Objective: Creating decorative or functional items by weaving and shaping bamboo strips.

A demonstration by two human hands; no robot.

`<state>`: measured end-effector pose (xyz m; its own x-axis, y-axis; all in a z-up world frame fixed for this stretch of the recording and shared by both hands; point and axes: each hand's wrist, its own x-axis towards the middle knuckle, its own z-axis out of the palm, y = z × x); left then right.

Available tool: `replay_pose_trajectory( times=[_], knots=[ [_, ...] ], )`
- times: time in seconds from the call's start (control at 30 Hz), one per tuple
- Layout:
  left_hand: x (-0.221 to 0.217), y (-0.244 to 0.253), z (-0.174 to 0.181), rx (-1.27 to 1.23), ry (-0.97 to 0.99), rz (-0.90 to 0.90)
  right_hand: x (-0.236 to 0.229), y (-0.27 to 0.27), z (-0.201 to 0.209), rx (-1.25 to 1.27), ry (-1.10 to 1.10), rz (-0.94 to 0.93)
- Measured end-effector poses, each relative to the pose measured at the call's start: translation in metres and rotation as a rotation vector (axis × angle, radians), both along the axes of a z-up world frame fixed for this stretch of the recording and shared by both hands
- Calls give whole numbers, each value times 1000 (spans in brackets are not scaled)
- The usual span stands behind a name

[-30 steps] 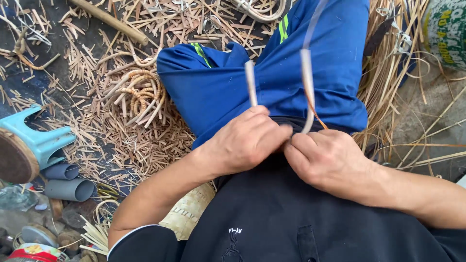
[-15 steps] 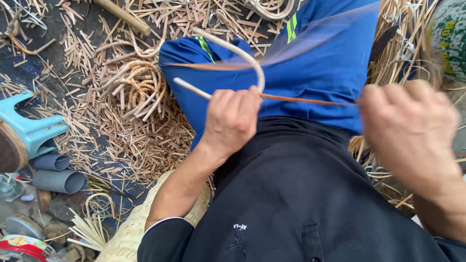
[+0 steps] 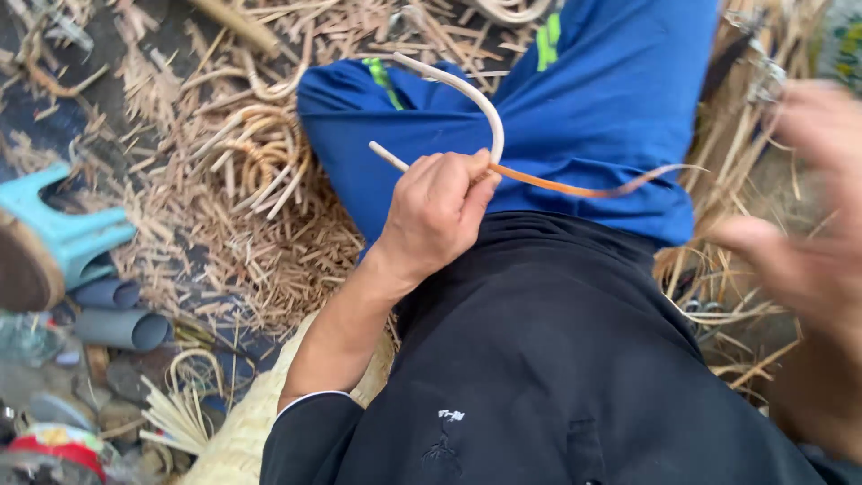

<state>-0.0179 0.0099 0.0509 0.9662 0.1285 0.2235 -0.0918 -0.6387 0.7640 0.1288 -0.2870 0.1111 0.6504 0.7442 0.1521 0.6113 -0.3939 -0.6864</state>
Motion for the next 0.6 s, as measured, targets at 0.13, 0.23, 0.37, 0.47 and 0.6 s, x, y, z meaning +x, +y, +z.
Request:
replay_pose_trajectory(
  times=[0.13,0.23,0.37,0.47,0.6],
  knots=[
    [14,-20,9,108,-16,-118,-24,76,4,-63,184,33],
    [10,-17,15,145,-30,-72,-32,89,-19,-20,362,68],
    [-3,-15,16,14,7,-20,-41,86,-46,-21,840,24],
    [-3,-17,11,-22,-1,-52,-41,82,-52,25,1125,-25],
    [1,-14,11,30,4,-128,-39,78,-52,74,1311,-85]
  ],
)
